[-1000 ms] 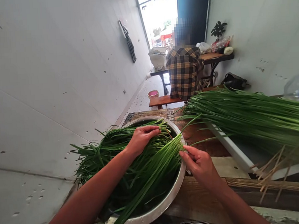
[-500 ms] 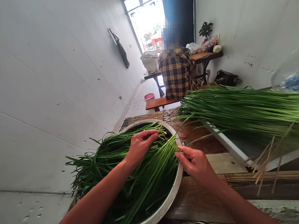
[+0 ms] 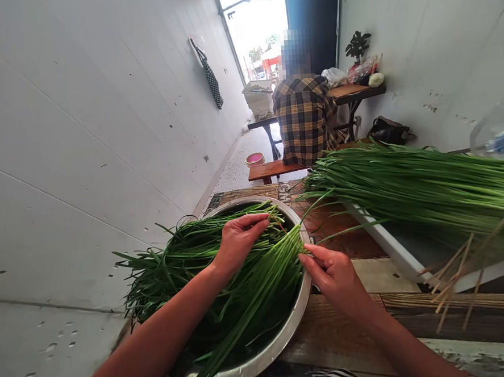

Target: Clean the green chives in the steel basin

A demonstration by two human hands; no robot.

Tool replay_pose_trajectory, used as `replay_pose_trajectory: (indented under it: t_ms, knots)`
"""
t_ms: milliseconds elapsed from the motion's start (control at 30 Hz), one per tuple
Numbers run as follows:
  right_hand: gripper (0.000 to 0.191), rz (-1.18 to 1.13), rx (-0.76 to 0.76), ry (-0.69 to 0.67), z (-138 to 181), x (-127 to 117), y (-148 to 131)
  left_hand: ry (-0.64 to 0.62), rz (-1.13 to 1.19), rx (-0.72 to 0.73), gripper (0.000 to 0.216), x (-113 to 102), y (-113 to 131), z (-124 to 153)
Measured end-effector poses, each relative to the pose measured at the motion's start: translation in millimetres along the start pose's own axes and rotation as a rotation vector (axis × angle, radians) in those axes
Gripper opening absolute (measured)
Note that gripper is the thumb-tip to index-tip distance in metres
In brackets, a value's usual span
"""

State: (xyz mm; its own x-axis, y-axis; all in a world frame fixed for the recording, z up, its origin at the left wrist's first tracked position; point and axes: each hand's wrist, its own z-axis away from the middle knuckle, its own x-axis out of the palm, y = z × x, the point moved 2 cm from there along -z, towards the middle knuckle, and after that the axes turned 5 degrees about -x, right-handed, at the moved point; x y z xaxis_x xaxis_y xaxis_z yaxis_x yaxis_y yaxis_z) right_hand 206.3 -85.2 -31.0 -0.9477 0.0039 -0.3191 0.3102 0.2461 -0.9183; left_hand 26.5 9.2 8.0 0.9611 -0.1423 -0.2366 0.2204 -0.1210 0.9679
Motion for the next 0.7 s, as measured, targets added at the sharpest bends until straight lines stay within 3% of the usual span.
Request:
replay_pose_trajectory:
  t_ms: [267, 700]
  knots:
    - [0.035, 0.02, -0.013, -0.004, -0.3, -0.1, 1.9, 0.014, 0.001, 0.0, 0.023, -1.0, 0.2, -0.2]
    - [0.035, 0.034, 0.008, -0.002, 0.1, -0.5, -2.1, 0.007, -0.045, 0.12, 0.015, -1.0, 1.2, -1.8]
